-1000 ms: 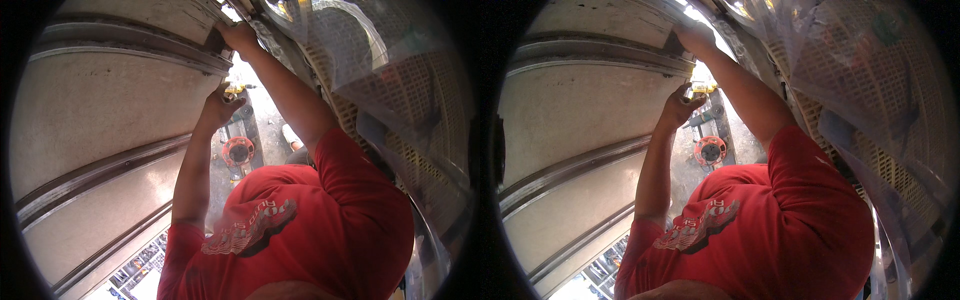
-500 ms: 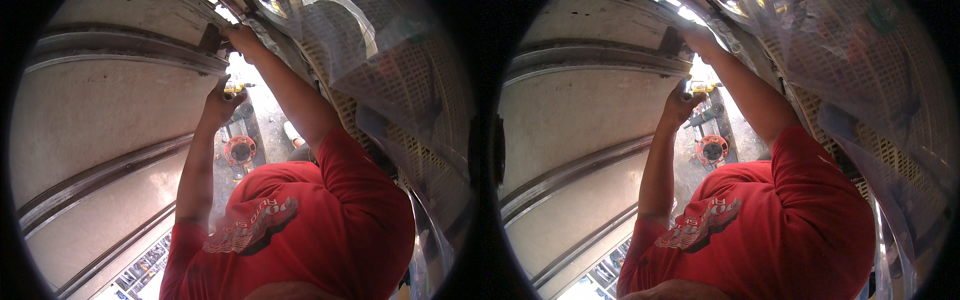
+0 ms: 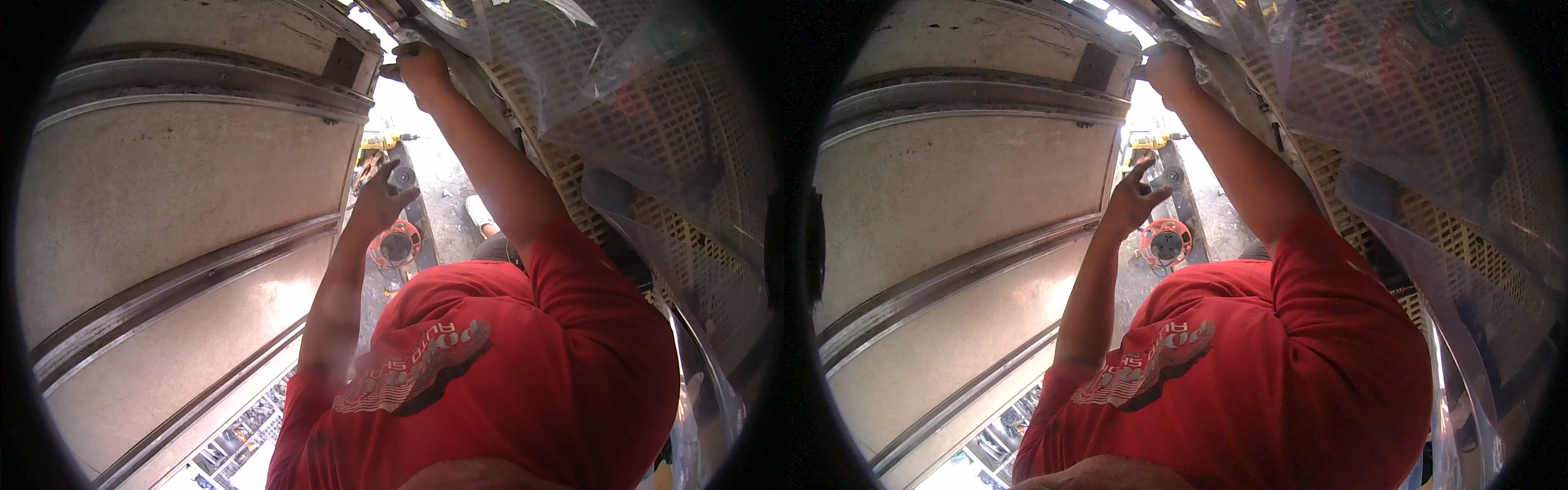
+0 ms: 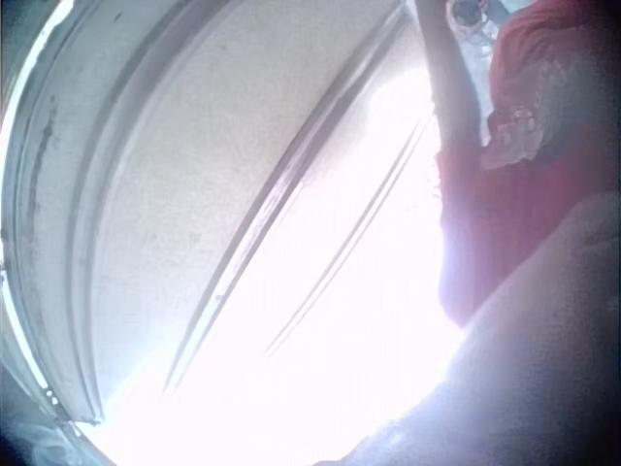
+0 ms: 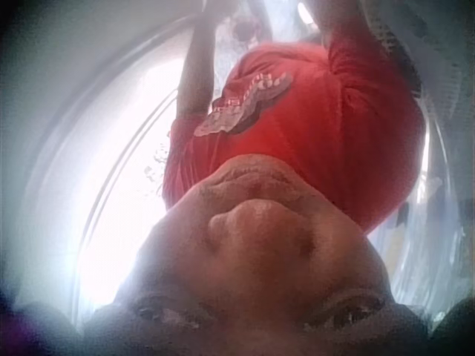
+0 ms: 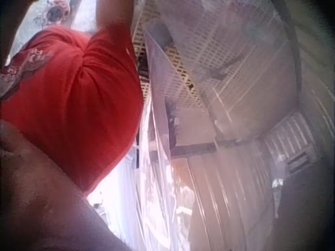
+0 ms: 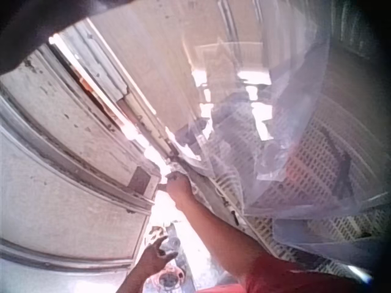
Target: The person uses a power drill to remove bolts from a vehicle's undercarriage. They then manually adjust and secure a metal panel on the underside of the vehicle, working in a cluttered auto repair shop environment.
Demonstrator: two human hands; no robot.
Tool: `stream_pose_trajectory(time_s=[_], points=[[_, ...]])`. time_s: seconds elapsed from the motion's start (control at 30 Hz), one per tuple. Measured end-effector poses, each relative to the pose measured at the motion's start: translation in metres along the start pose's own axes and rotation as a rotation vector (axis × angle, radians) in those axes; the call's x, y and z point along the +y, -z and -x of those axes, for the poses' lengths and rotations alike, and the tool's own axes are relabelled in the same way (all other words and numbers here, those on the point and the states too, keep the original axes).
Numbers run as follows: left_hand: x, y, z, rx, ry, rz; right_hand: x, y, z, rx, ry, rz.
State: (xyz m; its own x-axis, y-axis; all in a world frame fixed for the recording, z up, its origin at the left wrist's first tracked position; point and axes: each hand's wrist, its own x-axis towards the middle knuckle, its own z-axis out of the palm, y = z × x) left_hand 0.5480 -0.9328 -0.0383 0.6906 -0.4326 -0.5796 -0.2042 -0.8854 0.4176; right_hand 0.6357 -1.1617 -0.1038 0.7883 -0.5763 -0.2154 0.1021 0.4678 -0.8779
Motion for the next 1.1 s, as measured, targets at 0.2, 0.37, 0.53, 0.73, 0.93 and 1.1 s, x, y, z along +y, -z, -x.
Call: stream_pose_trajectory(time_s=[0.2,0.37,0.53,0.73,0.93,1.1], points=[[-0.027,-0.014,0.012,-0.039,0.000,-0.002,-0.025,0.005,0.032,-0.082,-0.062,-0.247],[-0.036,-0.015,0.021,-0.070,0.037,0.022,-0.030,-0.003,0.044,-0.053,0.096,-0.200],[-0.048,-0.024,0.028,-0.058,0.034,0.020,-0.034,-0.015,0.044,-0.034,0.130,-0.105],[-0.052,-0.024,0.035,-0.066,0.071,0.020,-0.037,-0.018,0.047,0.005,0.151,-0.010],[-0.088,-0.043,0.035,-0.038,0.017,0.138,-0.040,-0.023,0.054,-0.037,0.135,-0.086],[-0.080,-0.045,0.036,-0.090,0.048,0.138,-0.041,-0.024,0.051,-0.020,0.109,-0.127]])
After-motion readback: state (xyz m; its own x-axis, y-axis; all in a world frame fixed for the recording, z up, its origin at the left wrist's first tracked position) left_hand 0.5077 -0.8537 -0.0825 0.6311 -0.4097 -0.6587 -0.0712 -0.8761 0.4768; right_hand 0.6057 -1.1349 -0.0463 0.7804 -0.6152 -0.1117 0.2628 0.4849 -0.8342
